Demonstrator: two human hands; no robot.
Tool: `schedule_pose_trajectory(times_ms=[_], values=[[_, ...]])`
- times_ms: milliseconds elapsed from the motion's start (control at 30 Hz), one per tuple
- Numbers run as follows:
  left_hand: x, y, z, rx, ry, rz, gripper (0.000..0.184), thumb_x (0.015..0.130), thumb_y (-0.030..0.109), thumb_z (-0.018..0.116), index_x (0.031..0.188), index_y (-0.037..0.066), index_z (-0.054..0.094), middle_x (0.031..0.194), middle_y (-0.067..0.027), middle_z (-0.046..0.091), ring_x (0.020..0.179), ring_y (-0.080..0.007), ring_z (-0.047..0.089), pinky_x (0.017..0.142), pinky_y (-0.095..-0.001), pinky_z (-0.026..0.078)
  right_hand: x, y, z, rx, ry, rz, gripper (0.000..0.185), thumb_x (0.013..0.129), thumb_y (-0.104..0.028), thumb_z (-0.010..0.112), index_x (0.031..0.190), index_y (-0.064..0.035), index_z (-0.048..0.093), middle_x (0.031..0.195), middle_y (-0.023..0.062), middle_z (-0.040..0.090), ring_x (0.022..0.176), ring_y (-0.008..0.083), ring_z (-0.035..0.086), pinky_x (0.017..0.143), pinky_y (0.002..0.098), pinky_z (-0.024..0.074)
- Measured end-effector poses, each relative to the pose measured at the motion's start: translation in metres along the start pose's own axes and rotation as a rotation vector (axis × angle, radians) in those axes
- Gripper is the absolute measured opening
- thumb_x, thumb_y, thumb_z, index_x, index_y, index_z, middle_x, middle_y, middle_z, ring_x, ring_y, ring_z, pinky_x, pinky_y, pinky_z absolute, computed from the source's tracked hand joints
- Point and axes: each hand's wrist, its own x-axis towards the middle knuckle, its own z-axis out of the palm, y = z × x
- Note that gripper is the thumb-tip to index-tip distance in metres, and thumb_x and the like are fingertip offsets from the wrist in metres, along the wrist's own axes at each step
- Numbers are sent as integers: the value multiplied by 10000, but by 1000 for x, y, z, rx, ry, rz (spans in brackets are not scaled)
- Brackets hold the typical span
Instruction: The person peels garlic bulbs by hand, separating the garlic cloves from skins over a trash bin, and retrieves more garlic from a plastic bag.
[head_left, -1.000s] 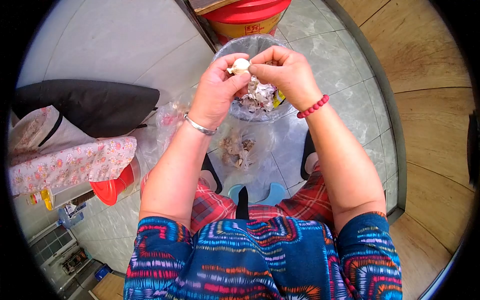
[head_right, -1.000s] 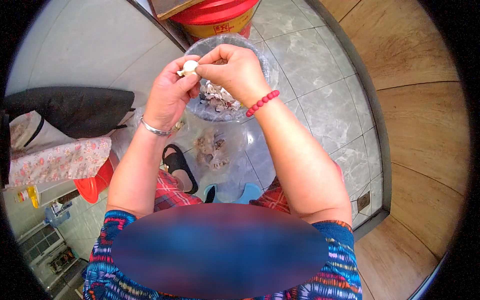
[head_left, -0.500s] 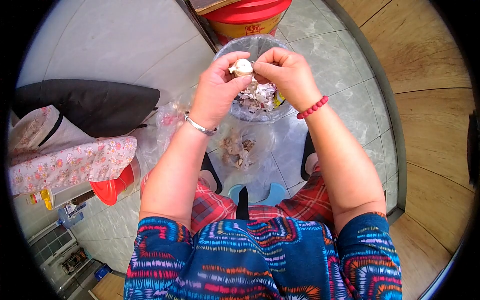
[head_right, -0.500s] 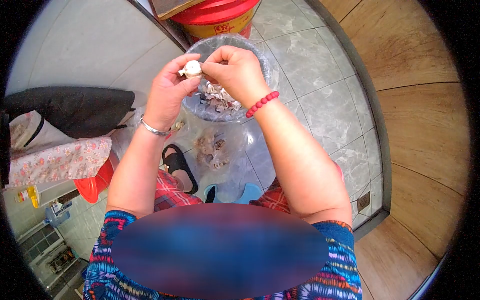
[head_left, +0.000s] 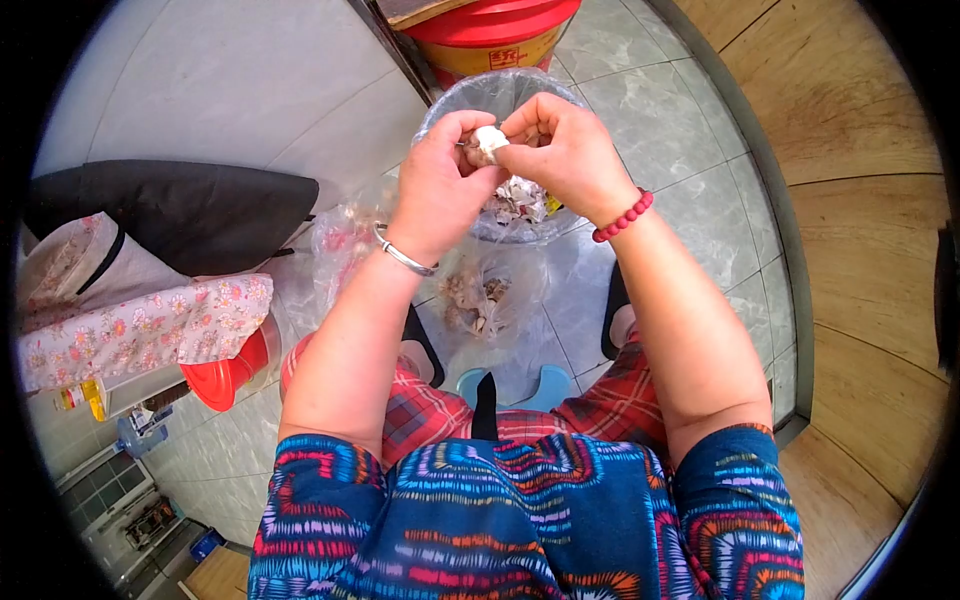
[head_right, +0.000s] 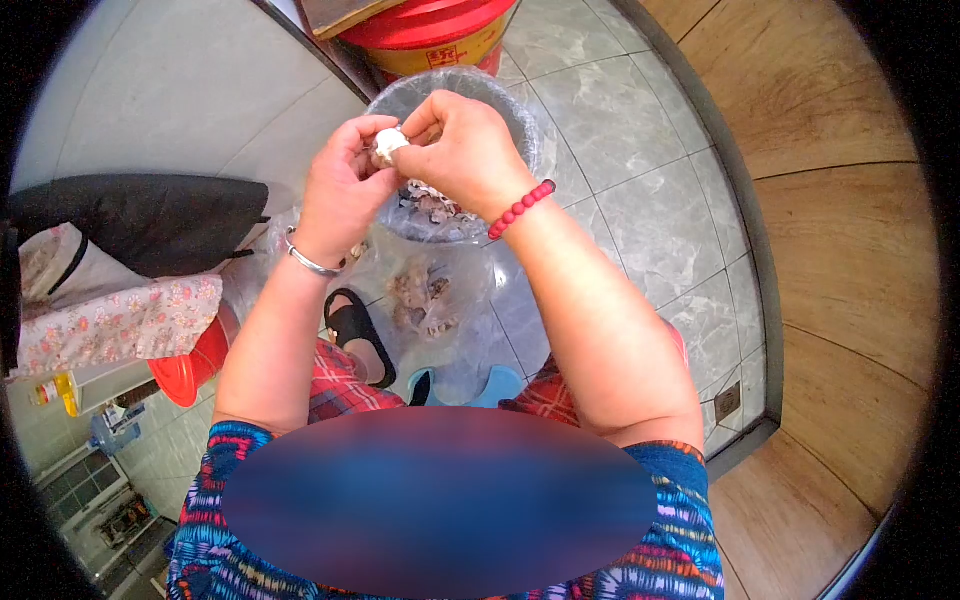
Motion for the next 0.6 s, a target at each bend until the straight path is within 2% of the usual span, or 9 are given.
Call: schedule_pose_trajectory(times_ms=[67, 167, 300, 400, 467, 500, 567, 600], values=[[1, -3, -5, -204, -66, -48, 343, 714, -34, 614, 1035, 15, 501, 850, -30, 580, 697, -81, 568, 618, -216, 484, 1, 2, -3, 71, -25, 49, 220, 643, -140, 693, 781, -6, 587, 683, 59, 614, 626, 106, 574, 562, 242, 465], [3, 6, -13, -324, -136, -117, 360, 718, -25, 621, 1055, 14, 502, 871, -25, 578, 728, -81, 565, 632, -213, 482, 3, 9, -2, 231, -34, 54, 190, 657, -128, 677, 779, -10, 592, 681, 57, 613, 624, 101, 572, 560, 237, 464], [3, 7, -14, -323, -168, -103, 394, 728, -21, 616, 1098, 28, 493, 913, 8, 558, 799, -56, 528, 639, -187, 451, 3, 7, -2, 313, -63, 107, 162, 669, -107, 663, 785, -13, 601, 704, 52, 614, 634, 93, 571, 559, 236, 461], [2, 3, -11, -206, -112, -71, 370, 732, -14, 605, 1087, 26, 506, 918, 9, 557, 742, -38, 501, 589, -170, 411, 3, 5, 2, 285, -4, -5, 134, 682, -94, 656, 784, -22, 608, 714, 47, 610, 637, 82, 563, 552, 233, 455], [1, 1, -9, 107, -51, 15, 346, 706, -14, 598, 1044, 38, 547, 886, 14, 544, 703, -26, 481, 588, -161, 390, -2, -5, 0, 42, -45, -27, 135, 679, -81, 652, 804, -42, 617, 734, 51, 595, 625, 102, 566, 556, 243, 460], [1, 3, -9, 106, -51, 14, 346, 706, -14, 598, 1044, 38, 547, 886, 14, 544, 703, -26, 481, 588, -161, 390, -3, -5, 1, 42, -45, -26, 135, 679, -81, 652, 804, -42, 617, 734, 51, 595, 625, 102, 566, 556, 243, 460], [0, 9, -8, 327, -20, 74, 392, 622, -2, 573, 1012, 46, 571, 823, -81, 531, 744, -171, 548, 674, -251, 449, -5, -2, 2, -146, 19, -317, 144, 668, -78, 647, 809, -60, 623, 751, 69, 575, 611, 148, 574, 564, 261, 469], [0, 8, -9, 327, -20, 74, 392, 622, -2, 573, 1012, 46, 571, 823, -81, 531, 744, -171, 548, 674, -251, 449, -5, -2, 2, -146, 19, -317, 144, 668, -78, 647, 809, -60, 623, 751, 69, 575, 611, 148, 574, 564, 261, 469]])
